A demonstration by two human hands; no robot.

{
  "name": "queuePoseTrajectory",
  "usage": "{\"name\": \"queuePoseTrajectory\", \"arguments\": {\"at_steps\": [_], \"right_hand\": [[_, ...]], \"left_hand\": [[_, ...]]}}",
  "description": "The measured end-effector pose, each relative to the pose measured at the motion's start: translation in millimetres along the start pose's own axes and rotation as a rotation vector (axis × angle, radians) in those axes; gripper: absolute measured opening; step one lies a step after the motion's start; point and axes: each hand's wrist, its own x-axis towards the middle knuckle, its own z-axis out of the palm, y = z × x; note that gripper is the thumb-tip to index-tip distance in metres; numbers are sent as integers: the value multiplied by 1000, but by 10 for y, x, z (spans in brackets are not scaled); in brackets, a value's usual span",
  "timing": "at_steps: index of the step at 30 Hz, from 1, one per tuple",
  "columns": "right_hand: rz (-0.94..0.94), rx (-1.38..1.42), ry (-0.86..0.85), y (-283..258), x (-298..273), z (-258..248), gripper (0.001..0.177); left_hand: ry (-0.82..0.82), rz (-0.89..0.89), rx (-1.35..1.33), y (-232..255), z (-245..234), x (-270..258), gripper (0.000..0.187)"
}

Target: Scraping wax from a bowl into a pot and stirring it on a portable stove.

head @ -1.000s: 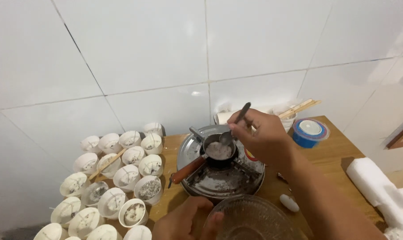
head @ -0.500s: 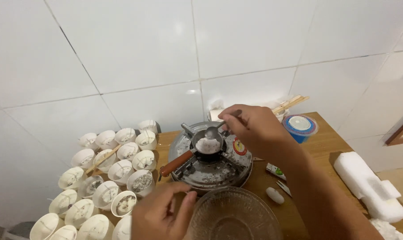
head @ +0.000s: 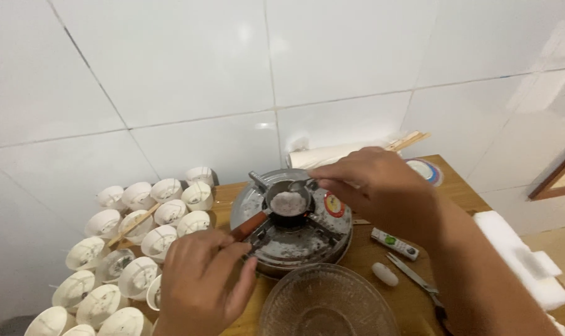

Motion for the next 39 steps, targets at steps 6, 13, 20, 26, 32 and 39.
{"name": "queuePoseTrajectory", "arguments": {"at_steps": [6,13,20,26,32,39], "right_hand": [[-122,-241,13,-123,72,-129,10],[-78,-250,-7,-45,64,11,19],[-111,-182,-60,-74,91,211,13],[-106,-143,-129,-37,92,271,15],[-125,-335,-65,75,19,350,12],[-155,-439,23,113,38,347,4]], "left_hand": [[-30,-120,69,-43,27,-42,33],[-90,-185,88,-118,166,-117,31],[-137,-216,20,-153,289,-226,33],[-206,-242,3,-185,305,-256,40],[-210,-255,-71,-218,310,-260,34],[-223,-266,-79,-276,370,-317,35]]}}
